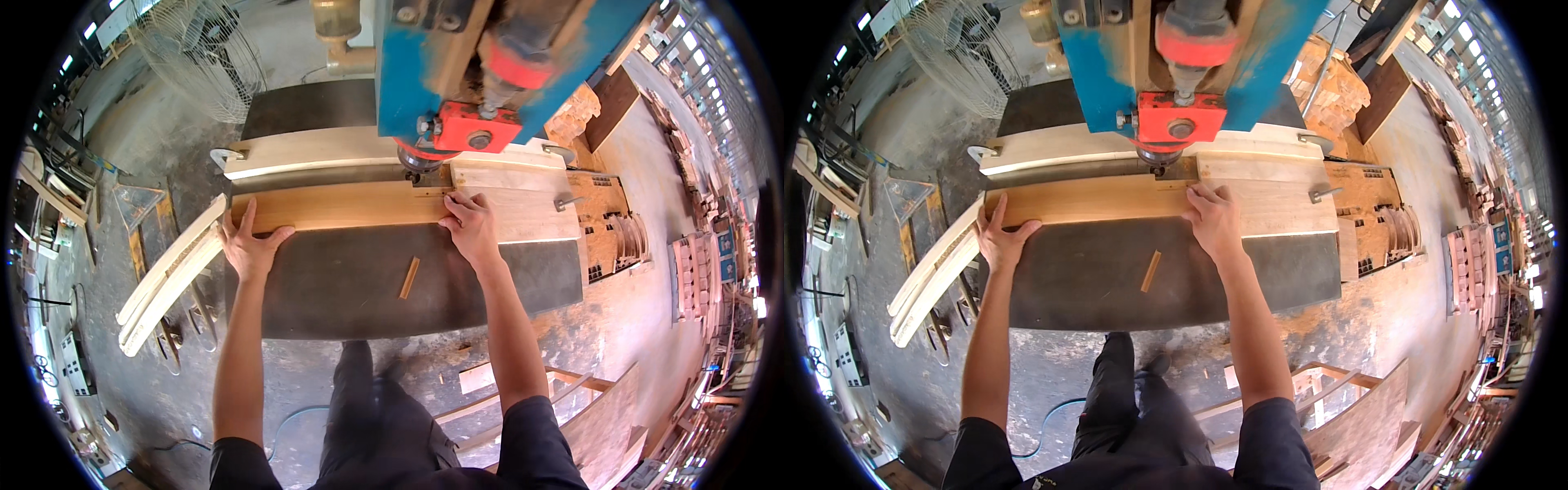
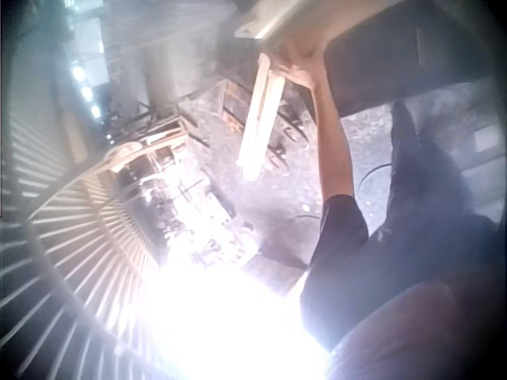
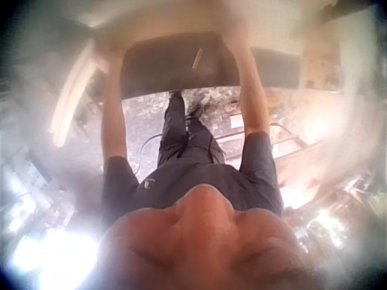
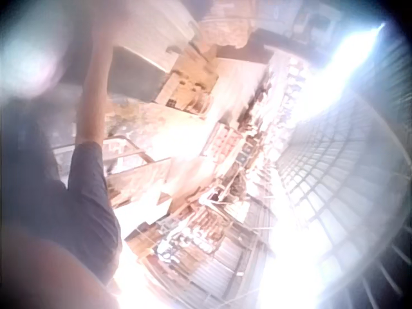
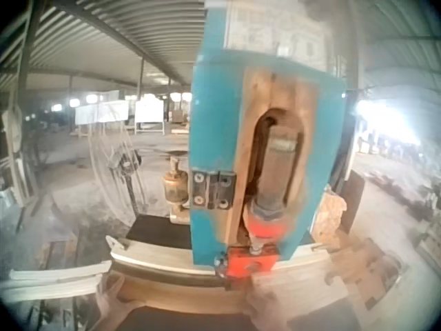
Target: The person uses a handheld pneumatic air gun to blow away sawdust from a wooden plank on a vertical spindle moulder. They then guide the plank through the machine to shape its edge, repeating this process for multiple pieces of wood in a workshop setting.
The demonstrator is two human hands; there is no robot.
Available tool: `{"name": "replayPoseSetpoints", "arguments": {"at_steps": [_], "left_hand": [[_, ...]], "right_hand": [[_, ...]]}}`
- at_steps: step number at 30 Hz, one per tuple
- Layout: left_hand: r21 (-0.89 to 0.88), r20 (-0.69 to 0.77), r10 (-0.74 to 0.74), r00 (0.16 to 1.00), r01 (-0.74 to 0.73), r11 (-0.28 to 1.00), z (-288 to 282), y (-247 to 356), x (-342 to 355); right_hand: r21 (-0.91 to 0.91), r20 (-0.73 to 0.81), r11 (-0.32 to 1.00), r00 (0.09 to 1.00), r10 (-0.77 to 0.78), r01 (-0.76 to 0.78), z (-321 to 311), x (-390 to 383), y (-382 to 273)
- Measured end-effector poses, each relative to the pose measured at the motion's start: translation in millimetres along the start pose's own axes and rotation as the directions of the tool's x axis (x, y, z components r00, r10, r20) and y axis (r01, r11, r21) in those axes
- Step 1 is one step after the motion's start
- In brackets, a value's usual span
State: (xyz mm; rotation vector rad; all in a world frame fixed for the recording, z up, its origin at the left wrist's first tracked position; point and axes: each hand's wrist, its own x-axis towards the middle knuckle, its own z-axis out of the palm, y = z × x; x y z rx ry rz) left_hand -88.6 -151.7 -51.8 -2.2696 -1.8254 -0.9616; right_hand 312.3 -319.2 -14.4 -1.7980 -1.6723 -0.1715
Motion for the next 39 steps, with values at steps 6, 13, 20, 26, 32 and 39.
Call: {"name": "replayPoseSetpoints", "arguments": {"at_steps": [6, 13, 20, 26, 32, 39], "left_hand": [[-0.034, 0.105, -0.045, 0.994, 0.048, 0.998, -37, -13, -42], [-0.082, 0.175, 0.342, 0.923, -0.333, 0.940, -96, 1, -37], [-0.418, 0.526, 0.625, 0.576, -0.465, 0.780, -72, 40, 18], [-0.411, 0.472, 0.660, 0.585, -0.517, 0.751, -63, 35, 15], [-0.437, 0.163, 0.827, 0.538, -0.712, 0.550, -90, 37, 23], [-0.572, -0.002, 0.956, 0.294, -0.784, 0.240, -149, 57, 16]], "right_hand": [[0.056, 0.014, 0.995, 0.996, 0.086, -0.087, -20, -41, -27], [0.019, -0.203, 0.930, 0.909, 0.364, -0.368, -39, -114, -113], [-0.255, -0.069, 0.742, 0.777, 0.626, -0.620, 14, -99, -182], [-0.452, -0.402, 0.295, 0.487, 0.775, -0.842, -51, -215, -132], [0.327, -0.435, 0.446, 0.286, 0.854, -0.833, -104, -157, -200], [0.381, -0.174, 0.530, 0.504, 0.846, -0.758, -158, -151, -238]]}}
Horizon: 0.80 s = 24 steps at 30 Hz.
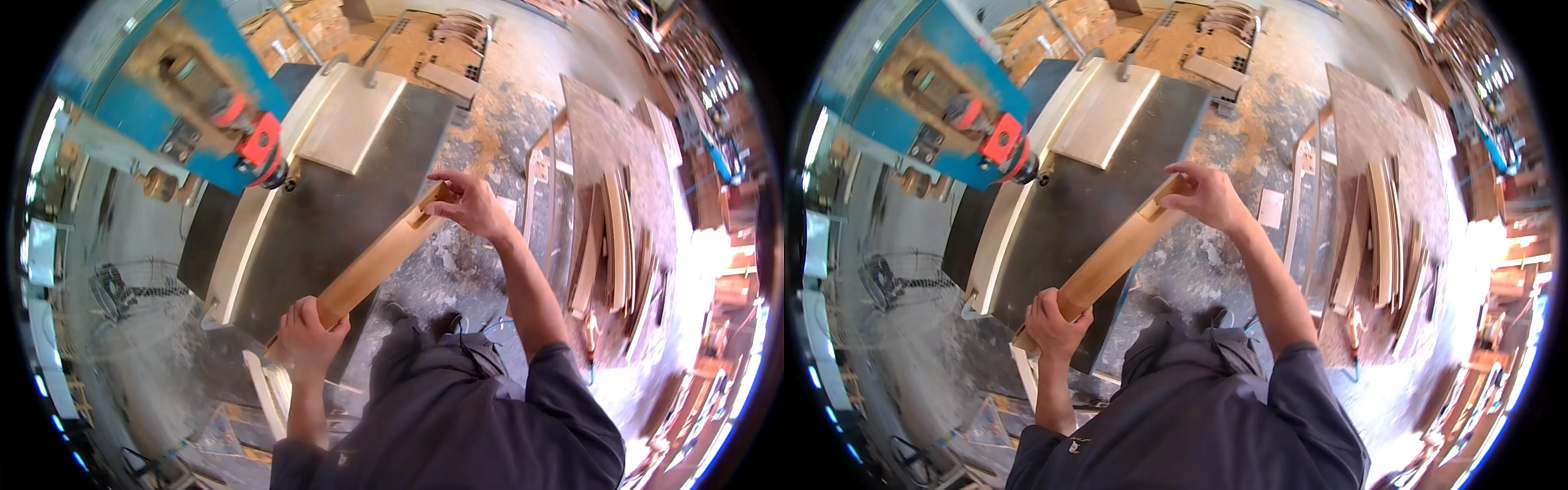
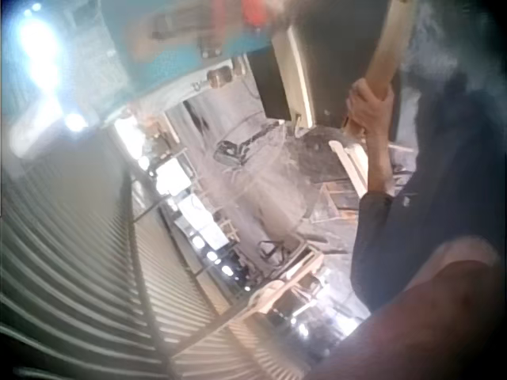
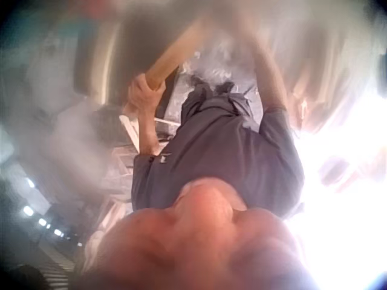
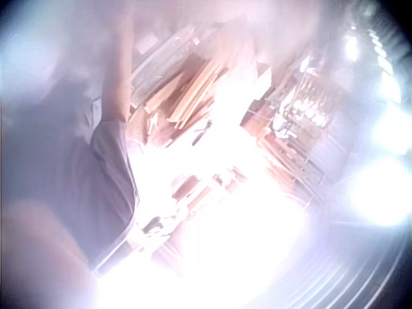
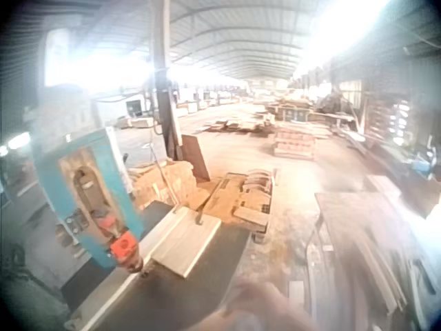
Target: The person uses a handheld pneumatic air gun to blow away sawdust from a wooden plank on a vertical spindle moulder. They then guide the plank through the machine to shape its edge, repeating this process for multiple pieces of wood in a workshop setting.
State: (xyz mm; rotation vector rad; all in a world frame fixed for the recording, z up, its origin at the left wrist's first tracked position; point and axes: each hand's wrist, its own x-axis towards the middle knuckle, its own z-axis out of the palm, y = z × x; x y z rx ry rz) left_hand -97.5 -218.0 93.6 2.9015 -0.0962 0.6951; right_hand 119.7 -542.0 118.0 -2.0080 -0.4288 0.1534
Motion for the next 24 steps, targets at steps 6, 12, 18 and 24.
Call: {"name": "replayPoseSetpoints", "arguments": {"at_steps": [6, 12, 18, 24], "left_hand": [[-0.011, 0.099, 0.211, 0.972, -0.211, 0.977, -17, 53, -2], [-0.095, 0.327, 0.273, 0.905, -0.256, 0.962, -25, 116, 1], [-0.680, 0.729, 0.304, 0.613, 0.696, 0.230, 68, 151, -39], [-0.253, 0.767, 0.466, 0.441, 0.875, -0.412, 164, 275, -19]], "right_hand": [[-0.238, 0.186, 0.970, 0.983, -0.005, 0.050, -68, -72, 13], [-0.174, 0.150, 0.985, 0.989, 0.009, 0.018, -107, -152, 68], [0.830, -0.522, 0.529, 0.583, 0.623, 0.178, -117, -218, 134], [0.532, -0.291, 0.805, 0.835, 0.466, -0.264, -33, -317, 92]]}}
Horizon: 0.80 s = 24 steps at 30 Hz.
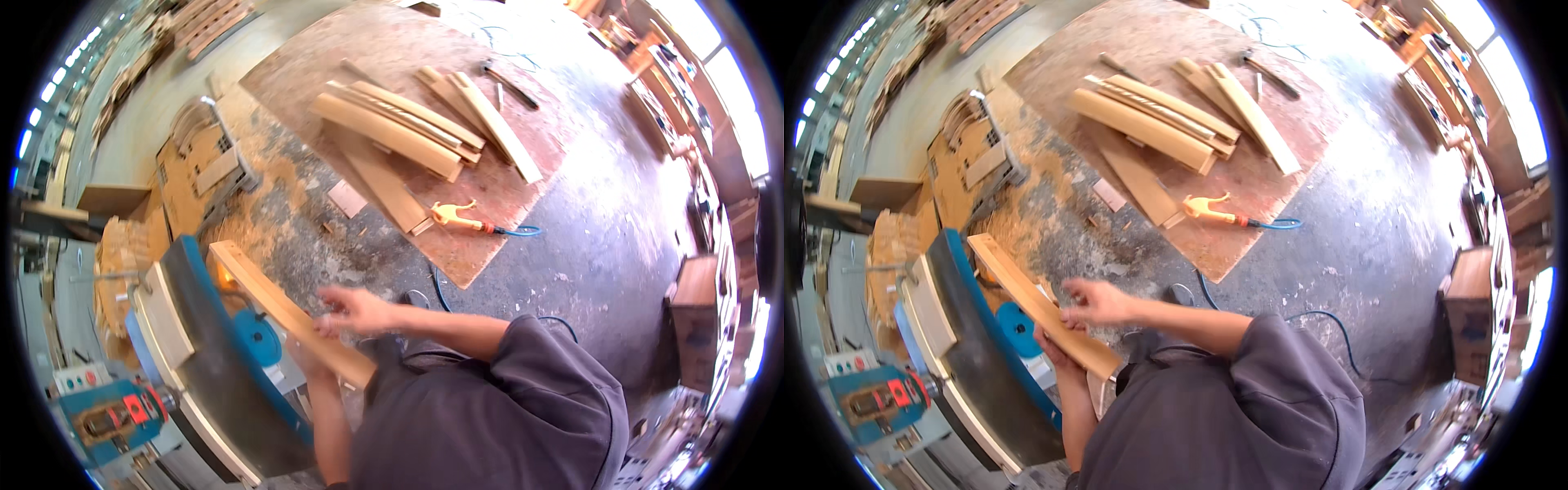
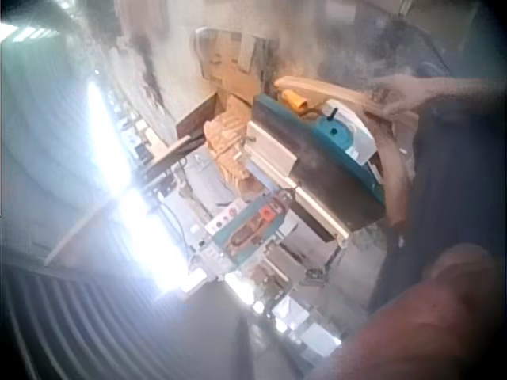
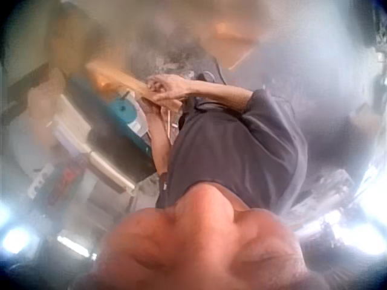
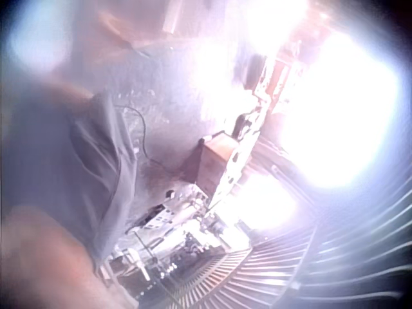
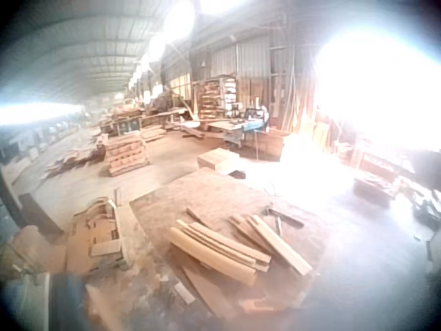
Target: The person uses a handheld pneumatic air gun to blow away sawdust from a wooden plank on a vertical spindle moulder. They then guide the plank through the machine to shape its edge, repeating this process for multiple pieces of wood in a workshop setting.
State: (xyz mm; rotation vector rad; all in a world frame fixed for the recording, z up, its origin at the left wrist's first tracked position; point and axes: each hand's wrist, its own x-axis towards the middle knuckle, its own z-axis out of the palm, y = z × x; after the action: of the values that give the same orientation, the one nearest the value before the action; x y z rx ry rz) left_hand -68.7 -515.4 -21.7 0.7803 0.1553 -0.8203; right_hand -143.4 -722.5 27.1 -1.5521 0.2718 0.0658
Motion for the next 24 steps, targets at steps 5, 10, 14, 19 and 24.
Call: {"name": "replayPoseSetpoints", "arguments": {"at_steps": [5, 10, 14, 19, 24], "left_hand": [[0.244, -0.021, 0.098, 0.995, -0.090, 0.966, 48, -54, 54], [0.664, 0.190, -0.015, 0.982, -0.117, 0.738, 164, -101, 58], [0.808, 0.341, -0.133, 0.931, -0.218, 0.547, 169, -122, 67], [0.855, 0.187, -0.073, 0.980, -0.126, 0.503, 97, -119, 70], [0.873, -0.020, 0.104, 0.994, -0.033, 0.486, -21, -98, 62]], "right_hand": [[-0.527, -0.191, 0.847, 0.981, -0.031, -0.076, -11, -63, 14], [-0.220, -0.705, 0.957, 0.709, -0.024, -0.187, -87, -85, 15], [-0.224, -0.909, 0.956, 0.396, -0.134, -0.190, -174, -99, 48], [0.395, -0.766, 0.903, 0.604, 0.223, 0.167, -298, -133, 120], [0.289, -0.754, 0.957, 0.621, 0.214, 0.021, -373, -146, 139]]}}
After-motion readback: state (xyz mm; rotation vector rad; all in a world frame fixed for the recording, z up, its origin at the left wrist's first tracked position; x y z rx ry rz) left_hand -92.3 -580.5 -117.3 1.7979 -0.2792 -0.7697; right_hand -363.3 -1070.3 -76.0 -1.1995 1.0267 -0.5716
